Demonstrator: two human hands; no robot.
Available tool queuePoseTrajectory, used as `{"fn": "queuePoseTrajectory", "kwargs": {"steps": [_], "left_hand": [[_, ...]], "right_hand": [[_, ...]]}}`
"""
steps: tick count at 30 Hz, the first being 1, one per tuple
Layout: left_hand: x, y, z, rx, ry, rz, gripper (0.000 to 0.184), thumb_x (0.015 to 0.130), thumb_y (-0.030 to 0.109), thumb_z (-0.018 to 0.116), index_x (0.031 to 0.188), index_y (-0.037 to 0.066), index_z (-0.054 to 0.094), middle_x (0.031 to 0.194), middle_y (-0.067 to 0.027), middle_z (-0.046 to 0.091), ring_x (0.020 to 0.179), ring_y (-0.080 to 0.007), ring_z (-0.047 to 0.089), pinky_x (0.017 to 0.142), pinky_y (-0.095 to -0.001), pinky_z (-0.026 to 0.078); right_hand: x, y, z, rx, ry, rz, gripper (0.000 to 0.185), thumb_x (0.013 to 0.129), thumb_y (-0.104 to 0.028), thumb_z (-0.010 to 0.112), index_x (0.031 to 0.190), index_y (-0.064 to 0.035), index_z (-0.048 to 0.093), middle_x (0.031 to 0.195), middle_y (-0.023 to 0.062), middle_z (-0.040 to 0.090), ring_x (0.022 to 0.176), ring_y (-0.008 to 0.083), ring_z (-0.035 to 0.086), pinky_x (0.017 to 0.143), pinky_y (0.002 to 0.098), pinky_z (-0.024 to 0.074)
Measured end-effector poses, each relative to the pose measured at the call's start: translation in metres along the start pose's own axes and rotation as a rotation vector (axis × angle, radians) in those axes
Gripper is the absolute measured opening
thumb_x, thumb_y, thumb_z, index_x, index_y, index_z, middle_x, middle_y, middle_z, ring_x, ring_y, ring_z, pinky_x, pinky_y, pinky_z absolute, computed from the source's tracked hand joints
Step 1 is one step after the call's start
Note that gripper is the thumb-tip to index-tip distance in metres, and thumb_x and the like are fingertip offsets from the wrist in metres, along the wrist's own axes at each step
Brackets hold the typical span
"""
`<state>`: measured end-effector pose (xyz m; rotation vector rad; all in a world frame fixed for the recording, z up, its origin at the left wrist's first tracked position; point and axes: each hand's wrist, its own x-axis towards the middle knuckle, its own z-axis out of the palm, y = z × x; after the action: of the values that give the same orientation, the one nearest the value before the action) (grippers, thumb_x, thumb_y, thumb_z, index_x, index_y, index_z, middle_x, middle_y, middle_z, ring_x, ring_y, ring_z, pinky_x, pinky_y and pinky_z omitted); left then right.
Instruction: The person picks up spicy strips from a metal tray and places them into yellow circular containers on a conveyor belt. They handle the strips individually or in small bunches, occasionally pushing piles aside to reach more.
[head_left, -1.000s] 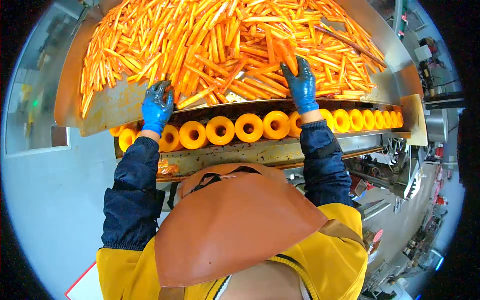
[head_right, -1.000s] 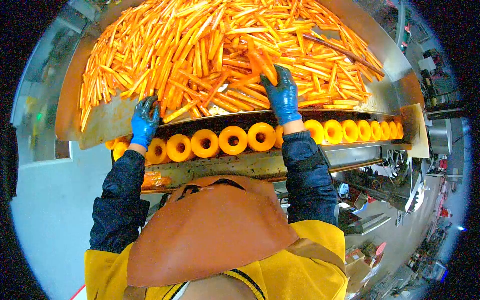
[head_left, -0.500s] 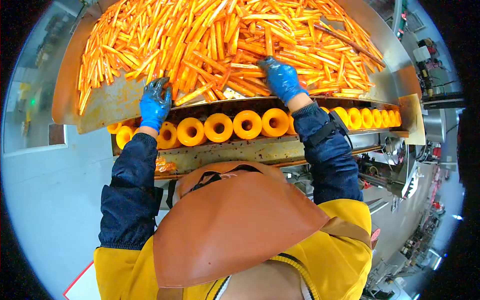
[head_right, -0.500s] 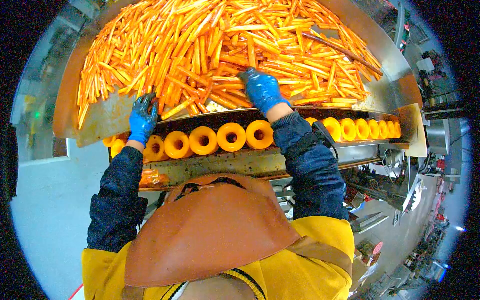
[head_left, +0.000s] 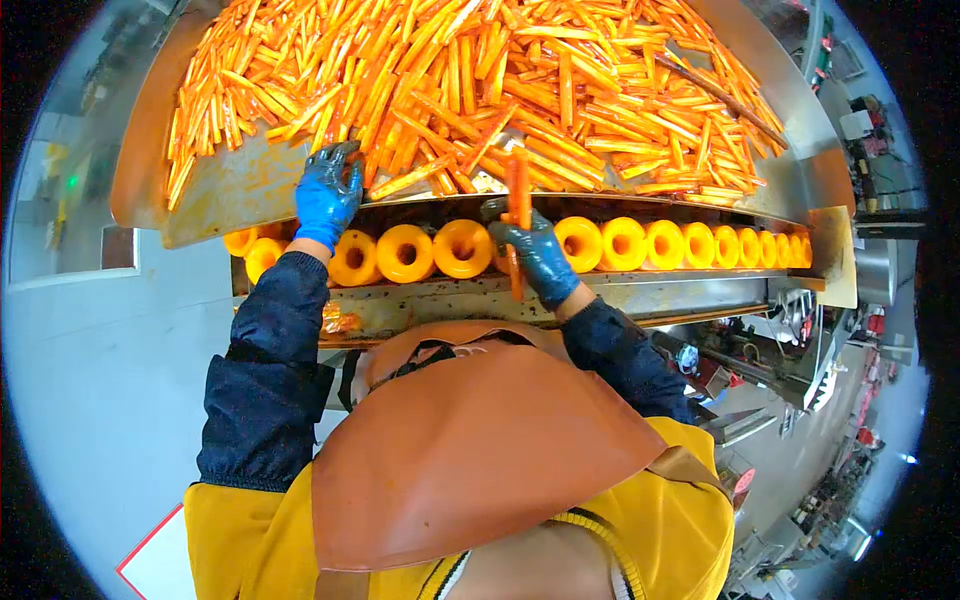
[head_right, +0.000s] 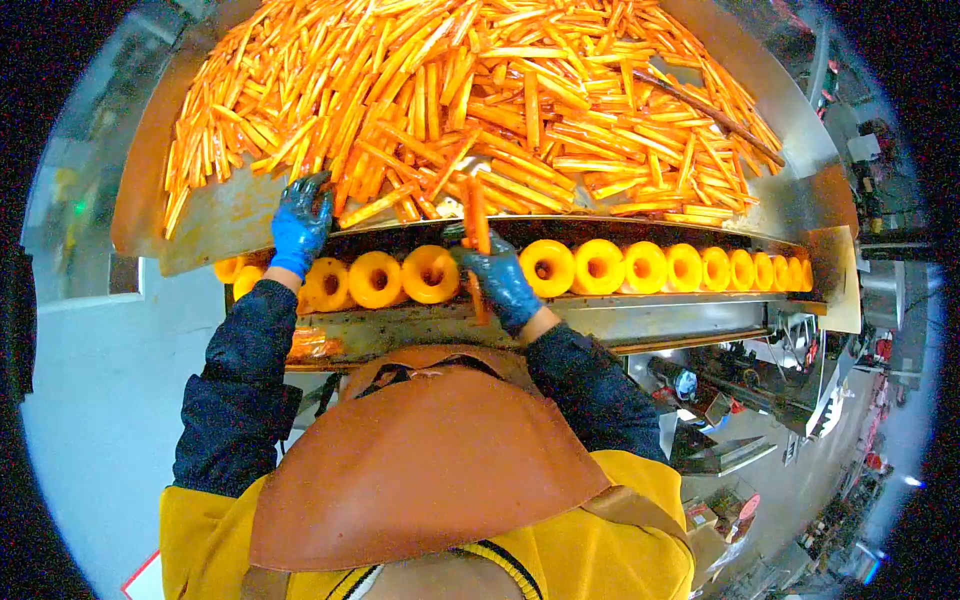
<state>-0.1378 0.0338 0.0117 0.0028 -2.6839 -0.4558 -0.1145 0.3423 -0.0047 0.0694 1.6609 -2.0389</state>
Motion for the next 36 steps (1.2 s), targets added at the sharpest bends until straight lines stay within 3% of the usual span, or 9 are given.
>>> {"fn": "queuePoseTrajectory", "kwargs": {"steps": [8, 9, 11, 14, 21, 26, 31, 35, 36], "left_hand": [[-0.001, -0.003, 0.003, 0.000, 0.032, 0.034, 0.026, 0.081, 0.020, 0.060, 0.106, 0.014, 0.062, 0.104, -0.0105, 0.062, 0.097, -0.0320, 0.056, 0.085, -0.0400, 0.047], [-0.001, -0.002, 0.002, -0.012, 0.025, 0.026, 0.025, 0.081, 0.020, 0.059, 0.106, 0.014, 0.062, 0.103, -0.0108, 0.062, 0.097, -0.0323, 0.056, 0.085, -0.0402, 0.047], [-0.001, -0.001, 0.001, -0.021, 0.020, 0.018, 0.025, 0.081, 0.020, 0.059, 0.105, 0.014, 0.062, 0.103, -0.0111, 0.062, 0.097, -0.0326, 0.056, 0.085, -0.0404, 0.047], [-0.001, 0.000, 0.001, -0.003, 0.038, 0.012, 0.024, 0.081, 0.020, 0.059, 0.105, 0.015, 0.062, 0.100, -0.0119, 0.062, 0.095, -0.0333, 0.056, 0.084, -0.0411, 0.047], [-0.001, -0.002, 0.003, -0.005, 0.015, -0.010, 0.024, 0.081, 0.020, 0.059, 0.104, 0.014, 0.062, 0.100, -0.0124, 0.062, 0.095, -0.0333, 0.056, 0.083, -0.0409, 0.047], [-0.001, -0.002, 0.003, -0.013, 0.035, 0.007, 0.024, 0.081, 0.021, 0.060, 0.104, 0.013, 0.062, 0.100, -0.0123, 0.062, 0.095, -0.0334, 0.057, 0.084, -0.0404, 0.047], [-0.001, -0.001, 0.002, 0.001, 0.038, 0.020, 0.025, 0.081, 0.021, 0.060, 0.104, 0.014, 0.062, 0.100, -0.0126, 0.062, 0.095, -0.0337, 0.057, 0.084, -0.0406, 0.047], [-0.001, -0.002, 0.004, 0.007, 0.035, 0.024, 0.024, 0.081, 0.020, 0.059, 0.104, 0.014, 0.062, 0.100, -0.0128, 0.062, 0.094, -0.0336, 0.057, 0.083, -0.0408, 0.047], [-0.001, -0.003, 0.004, 0.007, 0.037, 0.026, 0.024, 0.081, 0.020, 0.059, 0.104, 0.014, 0.062, 0.100, -0.0128, 0.062, 0.094, -0.0336, 0.057, 0.083, -0.0408, 0.047]], "right_hand": [[0.005, -0.020, 0.047, 0.121, 0.265, -0.337, 0.019, 0.087, -0.014, 0.063, 0.104, -0.0073, 0.058, 0.078, -0.0029, 0.056, 0.068, 0.0064, 0.050, 0.059, 0.0241, 0.0436], [0.021, 0.006, 0.046, 0.080, 0.250, -0.400, 0.023, 0.086, -0.013, 0.063, 0.107, -0.0048, 0.056, 0.083, 0.0030, 0.060, 0.071, 0.0154, 0.057, 0.063, 0.0294, 0.0466], [0.029, 0.024, 0.041, -0.617, 0.353, -0.738, 0.030, 0.082, -0.012, 0.063, 0.110, -0.0054, 0.055, 0.093, 0.0123, 0.061, 0.080, 0.0307, 0.060, 0.070, 0.0365, 0.0487], [0.014, 0.008, 0.029, -0.804, 0.149, -0.724, 0.039, 0.075, -0.012, 0.064, 0.113, -0.0087, 0.054, 0.101, 0.0180, 0.058, 0.089, 0.0388, 0.058, 0.077, 0.0413, 0.0483], [0.008, -0.014, 0.022, -1.101, -0.052, -0.725, 0.042, 0.067, -0.016, 0.068, 0.108, -0.0136, 0.060, 0.095, 0.0108, 0.061, 0.084, 0.0324, 0.061, 0.072, 0.0395, 0.0506], [0.013, -0.008, 0.008, -1.150, 0.010, -0.746, 0.041, 0.065, -0.016, 0.069, 0.106, -0.0168, 0.062, 0.089, 0.0106, 0.061, 0.080, 0.0311, 0.061, 0.069, 0.0395, 0.0504], [-0.007, -0.040, -0.005, -0.893, 0.261, -0.771, 0.047, 0.066, -0.001, 0.062, 0.111, -0.0157, 0.062, 0.090, 0.0117, 0.062, 0.084, 0.0313, 0.060, 0.073, 0.0361, 0.0492], [-0.004, -0.036, 0.014, -0.631, 0.140, -0.782, 0.051, 0.063, 0.008, 0.053, 0.110, -0.0099, 0.063, 0.093, 0.0144, 0.062, 0.088, 0.0309, 0.060, 0.077, 0.0362, 0.0481], [-0.001, -0.027, 0.020, -0.751, 0.084, -0.744, 0.054, 0.064, 0.002, 0.058, 0.116, -0.0157, 0.059, 0.100, 0.0134, 0.060, 0.089, 0.0320, 0.060, 0.078, 0.0363, 0.0488]]}}
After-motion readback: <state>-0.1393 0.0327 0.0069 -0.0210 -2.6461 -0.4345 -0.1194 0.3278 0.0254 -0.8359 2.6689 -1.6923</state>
